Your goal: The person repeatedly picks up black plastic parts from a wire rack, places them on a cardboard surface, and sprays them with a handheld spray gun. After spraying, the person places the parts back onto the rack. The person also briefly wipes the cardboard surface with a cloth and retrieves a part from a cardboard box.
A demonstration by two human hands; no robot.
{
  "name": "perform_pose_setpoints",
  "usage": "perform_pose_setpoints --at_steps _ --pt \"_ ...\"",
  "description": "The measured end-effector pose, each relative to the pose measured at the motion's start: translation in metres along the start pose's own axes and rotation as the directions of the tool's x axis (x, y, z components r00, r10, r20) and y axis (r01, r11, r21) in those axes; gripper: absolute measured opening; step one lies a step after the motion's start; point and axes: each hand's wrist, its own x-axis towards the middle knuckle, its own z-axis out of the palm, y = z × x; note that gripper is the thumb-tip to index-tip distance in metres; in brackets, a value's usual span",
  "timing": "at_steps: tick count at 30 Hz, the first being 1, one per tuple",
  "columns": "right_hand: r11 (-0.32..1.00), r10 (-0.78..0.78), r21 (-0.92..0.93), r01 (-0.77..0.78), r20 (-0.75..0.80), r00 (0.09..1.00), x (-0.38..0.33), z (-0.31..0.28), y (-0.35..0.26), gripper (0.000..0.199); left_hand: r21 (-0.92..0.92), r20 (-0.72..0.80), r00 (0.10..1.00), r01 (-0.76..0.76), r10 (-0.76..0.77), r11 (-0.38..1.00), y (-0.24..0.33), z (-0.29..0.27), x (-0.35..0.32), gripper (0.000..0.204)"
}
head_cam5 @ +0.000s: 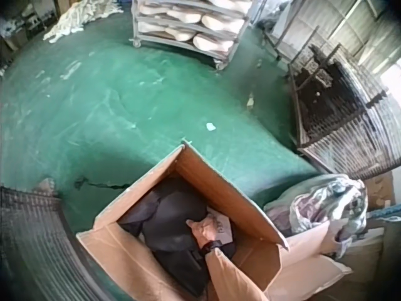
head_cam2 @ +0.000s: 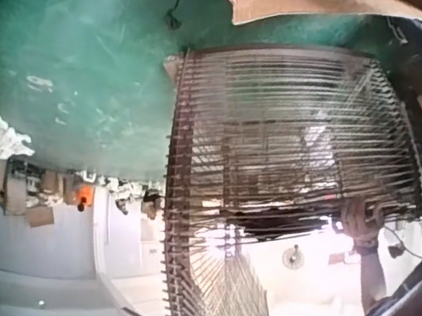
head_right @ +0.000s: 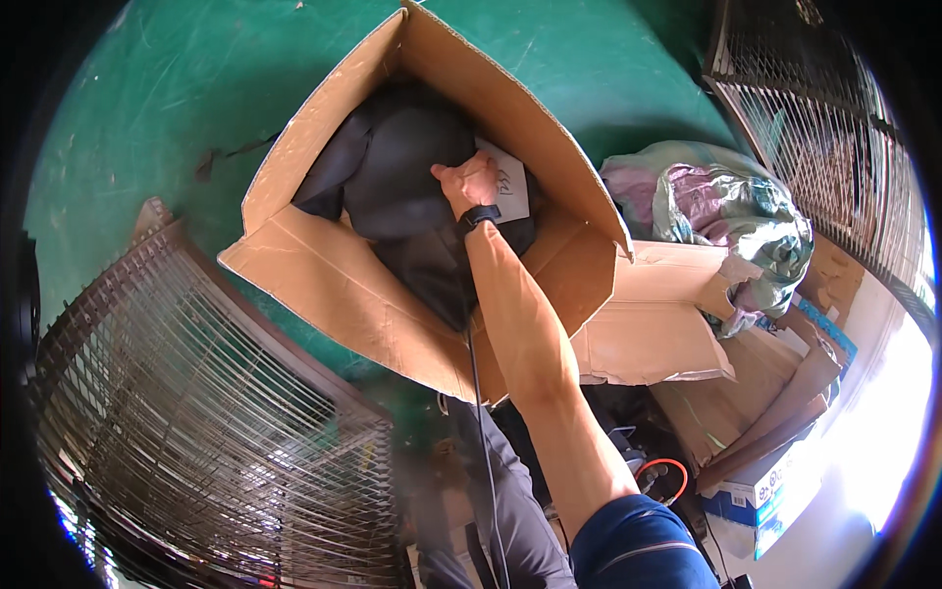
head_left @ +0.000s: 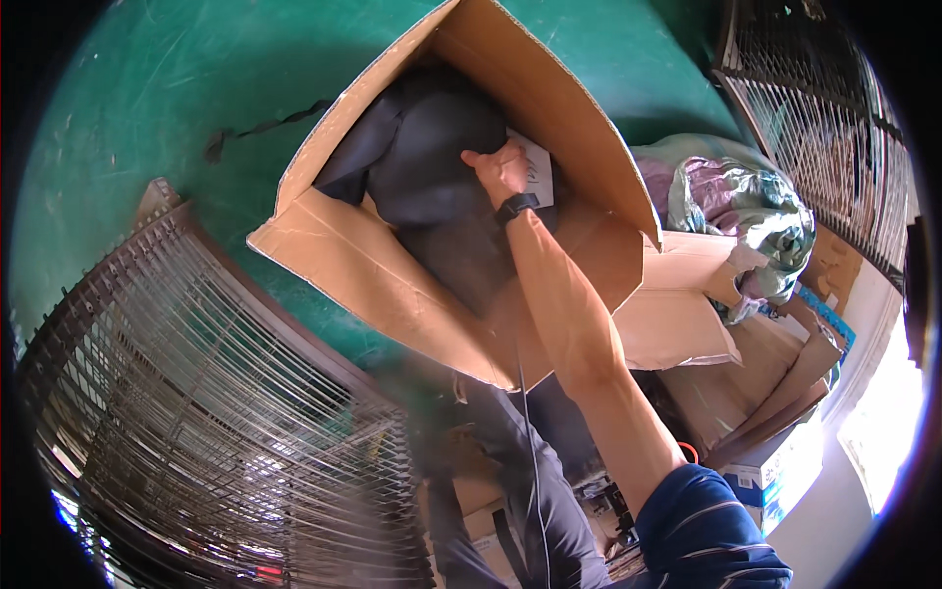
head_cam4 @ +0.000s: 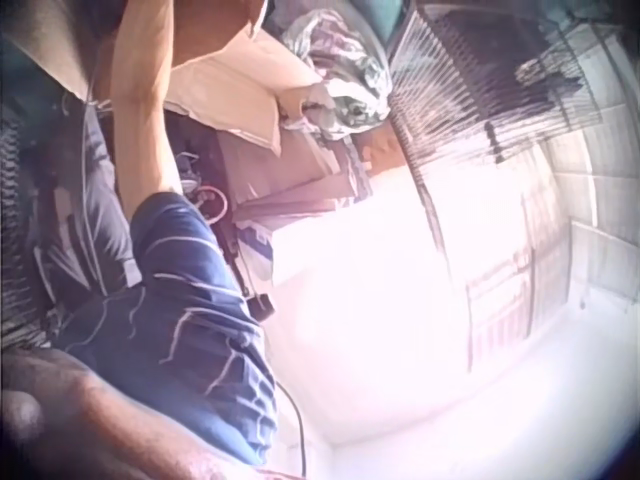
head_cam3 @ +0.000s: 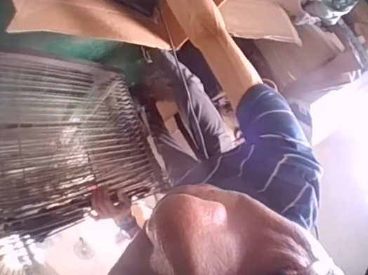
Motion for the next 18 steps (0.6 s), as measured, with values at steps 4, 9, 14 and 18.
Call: perform_pose_setpoints --at_steps 4,9,14,18 --pt "0.996 -0.046 -0.077 0.041 -0.068 0.997 -0.011 -0.006 -0.010 0.069 0.067 -0.032 0.999 0.007 -0.005 0.998 0.005 0.000 0.005 0.045" --pt "0.987 -0.077 -0.145 0.069 -0.054 0.996 -0.007 -0.008 -0.009 0.066 0.049 -0.082 0.996 -0.024 0.028 0.998 0.002 0.005 0.007 0.046" --pt "0.957 -0.179 -0.243 0.159 -0.060 0.982 -0.013 -0.008 -0.011 0.066 0.090 -0.045 0.999 0.011 -0.007 0.996 0.010 0.000 0.010 0.045" --pt "0.910 -0.259 -0.371 0.184 -0.165 0.952 -0.021 -0.005 -0.013 0.062 0.106 -0.058 0.998 0.003 0.003 0.994 0.009 0.000 0.009 0.044"
